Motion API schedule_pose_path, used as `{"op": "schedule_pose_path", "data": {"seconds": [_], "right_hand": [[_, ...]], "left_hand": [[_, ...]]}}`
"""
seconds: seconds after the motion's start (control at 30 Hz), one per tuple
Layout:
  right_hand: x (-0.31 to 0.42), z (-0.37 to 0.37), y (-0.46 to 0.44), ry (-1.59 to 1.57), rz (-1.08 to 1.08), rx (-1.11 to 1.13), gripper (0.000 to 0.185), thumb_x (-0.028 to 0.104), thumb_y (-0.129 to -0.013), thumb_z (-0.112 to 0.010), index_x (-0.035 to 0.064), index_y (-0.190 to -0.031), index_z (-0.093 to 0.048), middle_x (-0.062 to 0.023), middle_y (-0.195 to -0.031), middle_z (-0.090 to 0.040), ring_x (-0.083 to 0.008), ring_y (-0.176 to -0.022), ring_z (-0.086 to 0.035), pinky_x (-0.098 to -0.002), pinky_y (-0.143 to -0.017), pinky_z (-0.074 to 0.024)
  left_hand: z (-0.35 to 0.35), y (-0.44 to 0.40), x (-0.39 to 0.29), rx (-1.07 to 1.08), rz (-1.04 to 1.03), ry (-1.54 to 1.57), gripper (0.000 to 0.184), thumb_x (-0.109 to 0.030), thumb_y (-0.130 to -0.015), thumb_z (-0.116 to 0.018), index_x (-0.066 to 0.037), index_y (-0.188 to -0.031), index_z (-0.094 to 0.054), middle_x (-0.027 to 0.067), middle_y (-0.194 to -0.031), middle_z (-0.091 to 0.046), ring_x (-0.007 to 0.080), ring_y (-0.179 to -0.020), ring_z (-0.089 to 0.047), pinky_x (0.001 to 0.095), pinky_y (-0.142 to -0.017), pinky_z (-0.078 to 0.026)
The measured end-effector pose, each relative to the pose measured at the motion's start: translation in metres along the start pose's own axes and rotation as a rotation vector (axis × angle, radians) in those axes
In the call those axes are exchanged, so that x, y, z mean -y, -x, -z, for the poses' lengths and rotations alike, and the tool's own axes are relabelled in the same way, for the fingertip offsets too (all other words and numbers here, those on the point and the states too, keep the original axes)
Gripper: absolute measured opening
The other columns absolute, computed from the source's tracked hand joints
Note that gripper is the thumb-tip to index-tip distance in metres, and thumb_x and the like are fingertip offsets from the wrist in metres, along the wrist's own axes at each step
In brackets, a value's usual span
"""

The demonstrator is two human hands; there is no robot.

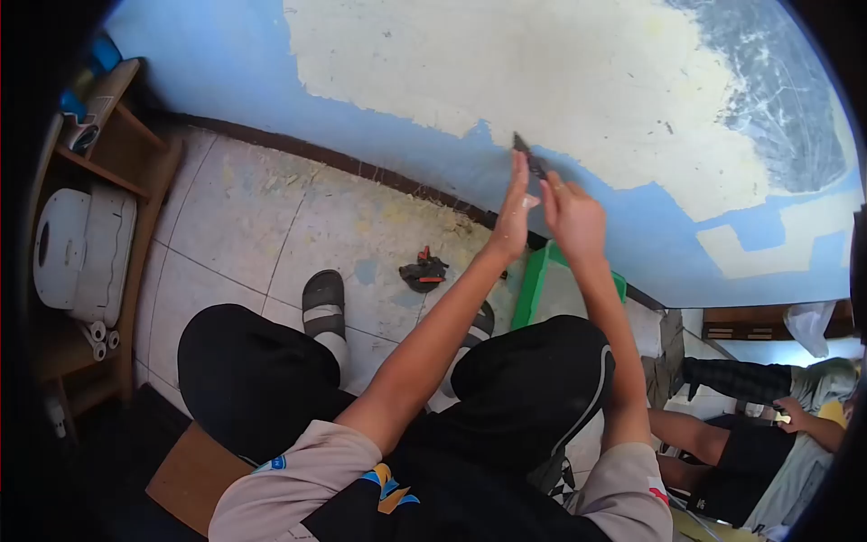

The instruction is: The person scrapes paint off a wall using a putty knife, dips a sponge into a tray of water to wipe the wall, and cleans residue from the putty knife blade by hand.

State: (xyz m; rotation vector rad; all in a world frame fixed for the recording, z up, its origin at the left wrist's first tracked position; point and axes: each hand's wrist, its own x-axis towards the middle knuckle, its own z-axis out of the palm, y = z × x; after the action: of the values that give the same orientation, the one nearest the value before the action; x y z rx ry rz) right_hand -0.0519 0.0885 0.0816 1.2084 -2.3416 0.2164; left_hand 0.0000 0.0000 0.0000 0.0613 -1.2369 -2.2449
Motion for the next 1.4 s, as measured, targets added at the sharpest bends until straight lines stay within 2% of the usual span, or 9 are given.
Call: {"op": "schedule_pose_path", "data": {"seconds": [0.27,0.47,0.57,0.7,1.0,1.07,1.17,1.33,1.4], "right_hand": [[0.002,0.003,0.001,0.026,-0.003,-0.008,0.021,0.026,-0.094,-0.063,0.012,-0.107,-0.072,-0.0083,-0.07,-0.063,-0.0304,-0.055,-0.065,-0.0405,-0.046,-0.0505],[0.01,-0.009,-0.007,0.086,0.018,0.076,0.017,0.027,-0.096,-0.06,0.0128,-0.101,-0.068,-0.0087,-0.071,-0.063,-0.0328,-0.056,-0.065,-0.0431,-0.048,-0.0517],[0.016,0.002,-0.014,0.113,0.034,0.104,0.017,0.028,-0.096,-0.059,0.0127,-0.096,-0.066,-0.0094,-0.07,-0.063,-0.0335,-0.056,-0.065,-0.0432,-0.047,-0.0519],[0.024,0.015,-0.021,0.139,-0.028,0.159,0.017,0.028,-0.096,-0.059,0.0123,-0.096,-0.066,-0.0102,-0.07,-0.063,-0.0338,-0.057,-0.066,-0.0438,-0.048,-0.0524],[0.036,0.04,-0.04,0.258,-0.022,0.285,0.018,0.024,-0.093,-0.06,0.0089,-0.097,-0.069,-0.0122,-0.074,-0.066,-0.0351,-0.064,-0.068,-0.0449,-0.054,-0.0541],[0.045,0.035,-0.052,0.344,0.093,0.369,0.012,0.017,-0.085,-0.064,0.0074,-0.087,-0.071,-0.0128,-0.079,-0.071,-0.0323,-0.07,-0.072,-0.0421,-0.057,-0.0577],[0.053,0.037,-0.072,0.372,0.116,0.465,0.011,0.016,-0.081,-0.066,0.0065,-0.081,-0.073,-0.0143,-0.08,-0.072,-0.0322,-0.075,-0.073,-0.0415,-0.061,-0.059],[0.07,0.052,-0.095,0.37,0.085,0.528,0.012,0.015,-0.08,-0.066,0.0057,-0.08,-0.074,-0.015,-0.08,-0.072,-0.0331,-0.077,-0.073,-0.0425,-0.063,-0.0593],[0.067,0.038,-0.092,0.377,0.103,0.542,0.013,0.015,-0.079,-0.066,0.0056,-0.081,-0.074,-0.0153,-0.08,-0.072,-0.0335,-0.076,-0.073,-0.0429,-0.063,-0.0593]], "left_hand": [[0.006,0.0,0.0,0.091,-0.017,-0.048,0.076,-0.018,-0.092,-0.035,-0.001,-0.158,-0.003,0.0164,-0.167,0.006,0.0263,-0.154,0.007,0.0377,-0.123,-0.003],[0.006,-0.001,0.002,-0.033,0.006,-0.097,0.075,-0.021,-0.093,-0.035,0.0,-0.158,-0.004,0.013,-0.168,0.005,0.0222,-0.154,0.005,0.0355,-0.122,-0.006],[0.016,0.001,0.011,0.021,-0.01,0.076,0.075,-0.021,-0.094,-0.034,0.0,-0.158,-0.002,0.0124,-0.168,0.005,0.0222,-0.154,0.003,0.0347,-0.122,-0.007],[0.016,-0.002,-0.002,0.08,0.004,-0.088,0.073,-0.021,-0.096,-0.033,-0.002,-0.159,-0.001,0.0113,-0.168,0.005,0.0224,-0.154,0.001,0.0339,-0.122,-0.009],[0.004,-0.006,0.005,0.094,0.032,0.18,0.073,-0.029,-0.098,-0.033,-0.007,-0.16,-0.001,0.0075,-0.168,-0.004,0.0213,-0.154,-0.008,0.0356,-0.121,-0.015],[-0.004,-0.007,-0.003,0.009,0.034,0.32,0.072,-0.034,-0.098,-0.032,-0.008,-0.16,-0.006,0.0051,-0.167,-0.013,0.0198,-0.152,-0.016,0.0355,-0.121,-0.017],[0.009,-0.006,-0.004,0.079,0.154,0.454,0.075,-0.036,-0.099,-0.029,-0.01,-0.159,0.006,0.0067,-0.168,-0.003,0.0203,-0.155,-0.005,0.0405,-0.123,-0.007],[0.005,-0.012,-0.025,0.114,0.134,0.522,0.075,-0.045,-0.099,-0.027,-0.012,-0.16,0.002,0.0059,-0.168,-0.01,0.0194,-0.154,-0.007,0.0447,-0.123,-0.006],[0.009,-0.013,-0.03,-0.03,0.233,0.525,0.065,-0.042,-0.099,-0.024,-0.012,-0.157,-0.027,0.0002,-0.159,-0.034,0.0192,-0.148,-0.028,0.0436,-0.121,-0.017]]}}
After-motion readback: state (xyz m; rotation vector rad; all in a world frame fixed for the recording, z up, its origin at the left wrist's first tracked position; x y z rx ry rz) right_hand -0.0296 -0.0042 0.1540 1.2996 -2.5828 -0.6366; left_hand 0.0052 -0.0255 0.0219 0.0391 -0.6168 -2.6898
